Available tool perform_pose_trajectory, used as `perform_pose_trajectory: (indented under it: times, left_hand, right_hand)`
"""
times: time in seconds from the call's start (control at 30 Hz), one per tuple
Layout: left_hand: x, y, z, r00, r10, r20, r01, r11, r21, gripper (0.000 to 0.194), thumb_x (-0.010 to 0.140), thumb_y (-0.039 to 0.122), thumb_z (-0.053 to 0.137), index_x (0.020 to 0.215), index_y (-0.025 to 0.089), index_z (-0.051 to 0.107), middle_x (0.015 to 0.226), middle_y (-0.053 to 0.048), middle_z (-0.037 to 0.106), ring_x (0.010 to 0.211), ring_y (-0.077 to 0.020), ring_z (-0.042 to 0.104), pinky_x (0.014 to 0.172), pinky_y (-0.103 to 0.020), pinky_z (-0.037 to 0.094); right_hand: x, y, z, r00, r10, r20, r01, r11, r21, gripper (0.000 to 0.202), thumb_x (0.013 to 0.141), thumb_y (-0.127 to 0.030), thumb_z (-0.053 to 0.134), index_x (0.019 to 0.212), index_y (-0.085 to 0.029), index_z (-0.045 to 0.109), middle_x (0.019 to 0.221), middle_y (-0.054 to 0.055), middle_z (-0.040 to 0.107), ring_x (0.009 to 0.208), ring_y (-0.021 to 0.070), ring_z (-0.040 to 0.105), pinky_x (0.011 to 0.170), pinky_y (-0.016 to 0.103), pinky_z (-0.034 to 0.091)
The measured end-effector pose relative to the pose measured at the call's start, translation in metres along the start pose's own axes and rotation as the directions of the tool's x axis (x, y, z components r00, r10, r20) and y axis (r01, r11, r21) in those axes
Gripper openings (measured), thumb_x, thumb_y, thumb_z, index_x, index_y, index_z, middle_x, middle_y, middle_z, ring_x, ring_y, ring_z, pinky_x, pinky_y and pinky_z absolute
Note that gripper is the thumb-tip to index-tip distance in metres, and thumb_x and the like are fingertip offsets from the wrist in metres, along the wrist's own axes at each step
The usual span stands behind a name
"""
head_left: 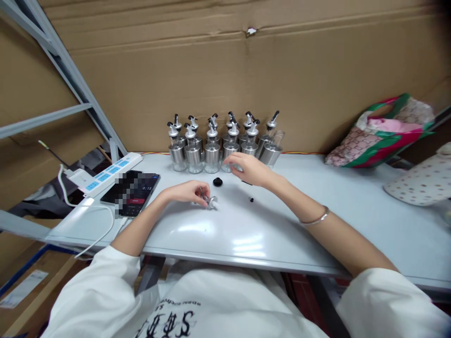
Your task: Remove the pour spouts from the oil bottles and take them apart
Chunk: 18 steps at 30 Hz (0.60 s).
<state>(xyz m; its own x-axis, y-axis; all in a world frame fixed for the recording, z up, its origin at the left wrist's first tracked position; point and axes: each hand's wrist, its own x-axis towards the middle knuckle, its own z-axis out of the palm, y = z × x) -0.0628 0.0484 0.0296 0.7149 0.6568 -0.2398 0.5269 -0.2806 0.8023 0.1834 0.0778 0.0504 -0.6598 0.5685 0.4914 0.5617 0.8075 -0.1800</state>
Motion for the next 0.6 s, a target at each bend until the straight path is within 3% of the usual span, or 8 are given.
perform_pose_trajectory:
  times: [0.13, 0.23, 0.33, 0.43, 0.5, 0.57, 0.6]
  left_hand:
    - [0.003, -0.003, 0.005, 1.0, -0.006, -0.022, 0.005, 0.999, -0.04, 0.027, 0.07, 0.035, 0.069, 0.078, 0.014, 0.056, 0.07, 0.001, 0.057, 0.062, -0.0094, 0.047, 0.058, -0.022, 0.034]
    - [0.003, -0.003, 0.007, 0.999, -0.027, -0.04, 0.026, 0.999, -0.029, 0.03, 0.068, 0.039, 0.07, 0.076, 0.014, 0.055, 0.069, 0.002, 0.055, 0.061, -0.0098, 0.046, 0.057, -0.022, 0.033]
    - [0.002, -0.001, 0.007, 0.997, -0.071, -0.035, 0.07, 0.997, -0.024, 0.032, 0.066, 0.041, 0.071, 0.077, 0.015, 0.055, 0.065, 0.004, 0.053, 0.059, -0.0099, 0.045, 0.056, -0.022, 0.033]
    - [0.001, 0.001, 0.007, 0.996, -0.081, -0.033, 0.08, 0.997, -0.013, 0.031, 0.066, 0.039, 0.071, 0.078, 0.016, 0.053, 0.064, 0.005, 0.051, 0.059, -0.0098, 0.044, 0.057, -0.022, 0.033]
    - [0.001, 0.001, 0.007, 0.997, -0.074, -0.034, 0.074, 0.997, -0.001, 0.03, 0.067, 0.038, 0.07, 0.08, 0.016, 0.054, 0.065, 0.004, 0.051, 0.059, -0.0101, 0.045, 0.057, -0.022, 0.034]
    - [0.001, 0.0, 0.007, 0.997, -0.066, -0.04, 0.066, 0.998, 0.006, 0.029, 0.068, 0.037, 0.069, 0.082, 0.016, 0.054, 0.066, 0.004, 0.052, 0.06, -0.0105, 0.045, 0.057, -0.022, 0.034]
    - [0.001, -0.001, 0.007, 0.997, -0.062, -0.043, 0.063, 0.998, 0.009, 0.028, 0.068, 0.036, 0.068, 0.083, 0.016, 0.054, 0.067, 0.004, 0.053, 0.06, -0.0106, 0.046, 0.057, -0.022, 0.035]
  right_hand:
    - [-0.001, 0.014, -0.026, 0.977, 0.023, -0.211, -0.034, 0.998, -0.047, 0.022, 0.082, -0.014, 0.044, 0.093, -0.018, 0.063, 0.094, 0.008, 0.068, 0.088, 0.0216, 0.063, 0.079, 0.035, 0.049]
    - [-0.003, 0.026, -0.042, 0.911, 0.136, -0.389, -0.162, 0.986, -0.034, 0.02, 0.079, -0.015, 0.047, 0.091, -0.019, 0.062, 0.085, 0.005, 0.068, 0.081, 0.0208, 0.063, 0.078, 0.036, 0.048]
    - [-0.006, 0.039, -0.049, 0.772, 0.32, -0.549, -0.311, 0.944, 0.113, 0.026, 0.075, -0.015, 0.047, 0.098, -0.02, 0.058, 0.086, 0.004, 0.067, 0.082, 0.0201, 0.062, 0.078, 0.036, 0.049]
    - [-0.009, 0.052, -0.045, 0.616, 0.438, -0.655, -0.475, 0.87, 0.135, 0.04, 0.073, -0.026, 0.057, 0.113, -0.02, 0.051, 0.11, 0.011, 0.062, 0.107, 0.027, 0.054, 0.091, 0.045, 0.044]
    - [-0.011, 0.057, -0.039, 0.604, 0.464, -0.648, -0.572, 0.819, 0.053, 0.07, 0.067, -0.036, 0.069, 0.128, -0.017, 0.04, 0.13, 0.018, 0.05, 0.123, 0.0338, 0.041, 0.101, 0.052, 0.035]
    - [-0.012, 0.059, -0.033, 0.651, 0.484, -0.585, -0.622, 0.781, -0.047, 0.093, 0.062, -0.042, 0.075, 0.137, -0.014, 0.027, 0.142, 0.023, 0.035, 0.133, 0.0388, 0.028, 0.105, 0.058, 0.026]
    - [-0.012, 0.058, -0.03, 0.679, 0.485, -0.551, -0.631, 0.769, -0.102, 0.095, 0.063, -0.044, 0.075, 0.139, -0.013, 0.026, 0.145, 0.025, 0.03, 0.136, 0.0403, 0.023, 0.105, 0.062, 0.023]
